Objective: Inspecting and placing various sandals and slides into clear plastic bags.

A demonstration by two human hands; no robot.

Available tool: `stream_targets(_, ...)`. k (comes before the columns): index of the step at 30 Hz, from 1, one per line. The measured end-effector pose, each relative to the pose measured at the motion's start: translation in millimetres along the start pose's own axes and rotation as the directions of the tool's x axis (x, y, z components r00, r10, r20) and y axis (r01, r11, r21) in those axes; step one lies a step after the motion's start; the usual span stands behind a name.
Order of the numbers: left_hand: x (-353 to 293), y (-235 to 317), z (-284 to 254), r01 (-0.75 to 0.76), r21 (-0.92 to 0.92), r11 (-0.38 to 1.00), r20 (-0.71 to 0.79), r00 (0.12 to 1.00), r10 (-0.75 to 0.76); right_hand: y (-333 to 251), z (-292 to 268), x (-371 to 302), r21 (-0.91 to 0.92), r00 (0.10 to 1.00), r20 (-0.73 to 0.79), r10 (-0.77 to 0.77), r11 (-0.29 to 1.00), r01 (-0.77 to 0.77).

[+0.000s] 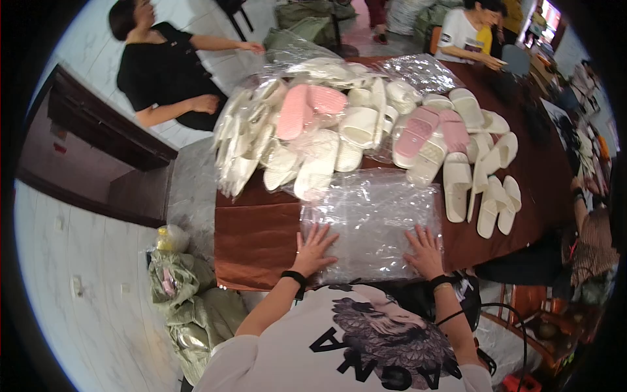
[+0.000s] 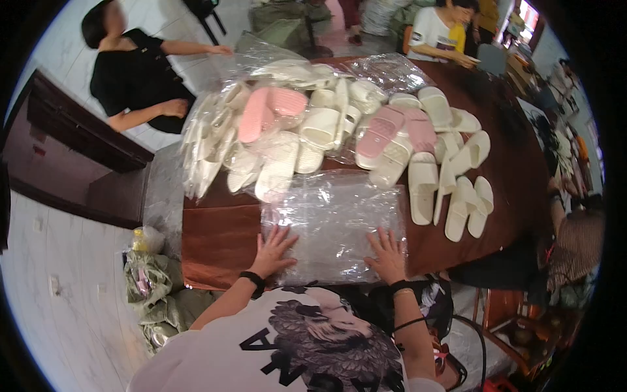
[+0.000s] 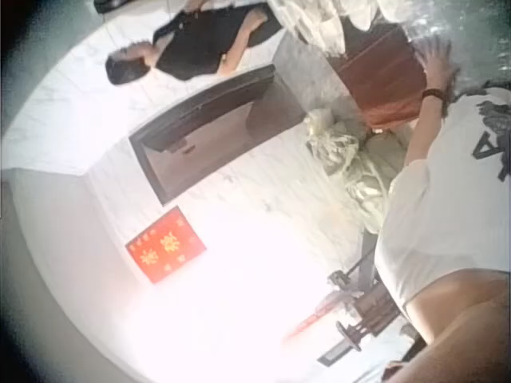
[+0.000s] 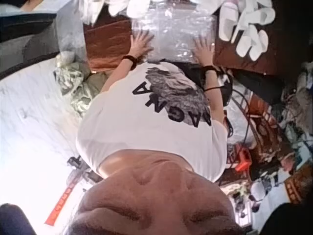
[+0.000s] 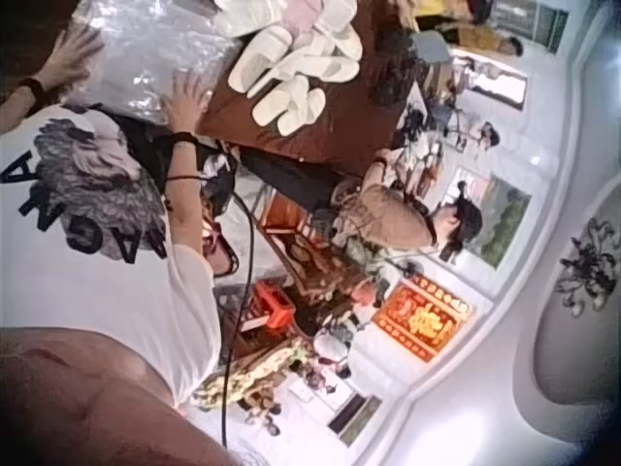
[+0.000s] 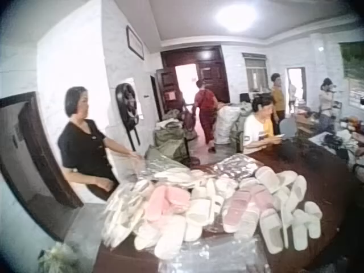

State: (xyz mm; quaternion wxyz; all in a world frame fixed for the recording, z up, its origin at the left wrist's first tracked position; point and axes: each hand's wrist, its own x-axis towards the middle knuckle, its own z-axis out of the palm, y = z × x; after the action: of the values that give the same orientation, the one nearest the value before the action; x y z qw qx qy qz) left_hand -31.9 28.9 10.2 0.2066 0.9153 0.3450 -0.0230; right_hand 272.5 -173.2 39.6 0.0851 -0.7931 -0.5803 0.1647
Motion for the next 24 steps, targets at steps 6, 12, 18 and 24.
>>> stream_targets(6,5,-7,3,-0.039,-0.057,0.998,0.043,0.998,0.041,10,-8,18,-0.024,0.996,0.050,0.074,0.997,-0.072)
stream_targets(12,-1,-5,-11,-0.092,0.020,0.996,0.077,0.993,0.090,-49,-28,74,0.029,0.981,-0.154,-0.120,0.992,0.126)
stream_targets(18,14,2,-19,-0.146,0.026,0.989,0.086,0.986,0.143,-22,22,119,0.059,0.985,-0.168,0.041,0.998,-0.032)
stream_targets(24,48,-29,-116,-0.251,-0.189,0.949,-0.666,0.744,0.064,-41,-15,101,0.171,0.967,-0.254,0.006,0.985,0.039)
